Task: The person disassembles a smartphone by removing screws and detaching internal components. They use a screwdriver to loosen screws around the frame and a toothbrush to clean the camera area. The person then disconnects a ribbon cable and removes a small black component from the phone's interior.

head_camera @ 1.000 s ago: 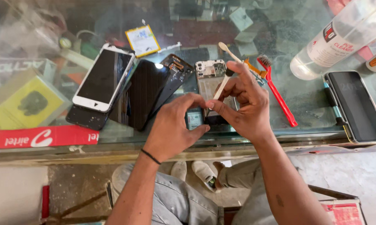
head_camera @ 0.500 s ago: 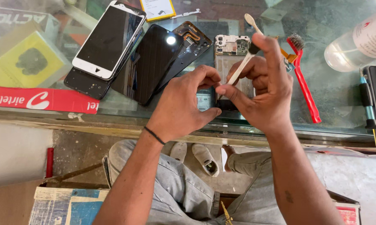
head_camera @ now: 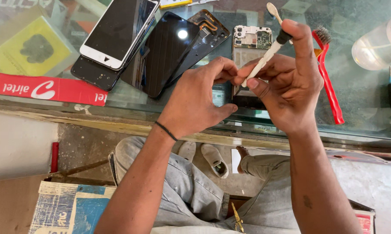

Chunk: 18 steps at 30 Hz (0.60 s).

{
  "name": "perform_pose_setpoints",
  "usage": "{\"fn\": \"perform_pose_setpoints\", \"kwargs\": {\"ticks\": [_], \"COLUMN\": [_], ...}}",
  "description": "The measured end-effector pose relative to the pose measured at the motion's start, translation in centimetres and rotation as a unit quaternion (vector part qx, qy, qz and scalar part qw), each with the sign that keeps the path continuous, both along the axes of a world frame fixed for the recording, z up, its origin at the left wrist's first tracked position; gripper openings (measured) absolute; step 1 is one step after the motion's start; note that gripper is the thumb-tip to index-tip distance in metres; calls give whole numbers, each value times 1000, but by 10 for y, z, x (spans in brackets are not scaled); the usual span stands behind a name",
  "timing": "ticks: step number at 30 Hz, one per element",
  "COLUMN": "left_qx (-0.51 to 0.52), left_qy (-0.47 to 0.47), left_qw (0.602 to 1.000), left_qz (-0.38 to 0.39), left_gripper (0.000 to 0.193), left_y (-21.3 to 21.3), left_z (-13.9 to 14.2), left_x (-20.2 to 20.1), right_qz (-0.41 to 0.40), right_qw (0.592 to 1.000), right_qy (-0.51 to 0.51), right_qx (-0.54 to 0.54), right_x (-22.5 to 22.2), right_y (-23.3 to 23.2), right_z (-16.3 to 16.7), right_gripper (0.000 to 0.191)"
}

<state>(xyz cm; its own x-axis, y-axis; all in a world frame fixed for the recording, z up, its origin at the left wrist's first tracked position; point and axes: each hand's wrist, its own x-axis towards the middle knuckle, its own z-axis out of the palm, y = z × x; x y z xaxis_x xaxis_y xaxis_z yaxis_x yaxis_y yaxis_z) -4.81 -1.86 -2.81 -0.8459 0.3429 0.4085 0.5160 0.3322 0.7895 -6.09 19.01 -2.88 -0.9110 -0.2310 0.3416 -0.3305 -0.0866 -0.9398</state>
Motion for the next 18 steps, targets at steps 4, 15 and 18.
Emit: {"fn": "perform_pose_setpoints", "kwargs": {"ticks": [4, 15, 18], "left_qx": [6, -8, -2], "left_qy": [-5, -3, -8], "left_qw": [1000, 1000, 1000], "left_qz": [7, 17, 10], "left_gripper": [59, 61, 59], "left_y": [1, 3, 2], "left_z": [0, 0, 0], "left_x": [1, 1, 1], "right_qz": [13, 1, 14], "right_qw": [983, 977, 989], "right_qy": [163, 192, 134], "right_qx": [79, 92, 67], "right_x": [-2, -1, 0], "right_y": [-1, -7, -5], "right_z": [-2, 4, 3], "right_gripper": [89, 90, 88]}}
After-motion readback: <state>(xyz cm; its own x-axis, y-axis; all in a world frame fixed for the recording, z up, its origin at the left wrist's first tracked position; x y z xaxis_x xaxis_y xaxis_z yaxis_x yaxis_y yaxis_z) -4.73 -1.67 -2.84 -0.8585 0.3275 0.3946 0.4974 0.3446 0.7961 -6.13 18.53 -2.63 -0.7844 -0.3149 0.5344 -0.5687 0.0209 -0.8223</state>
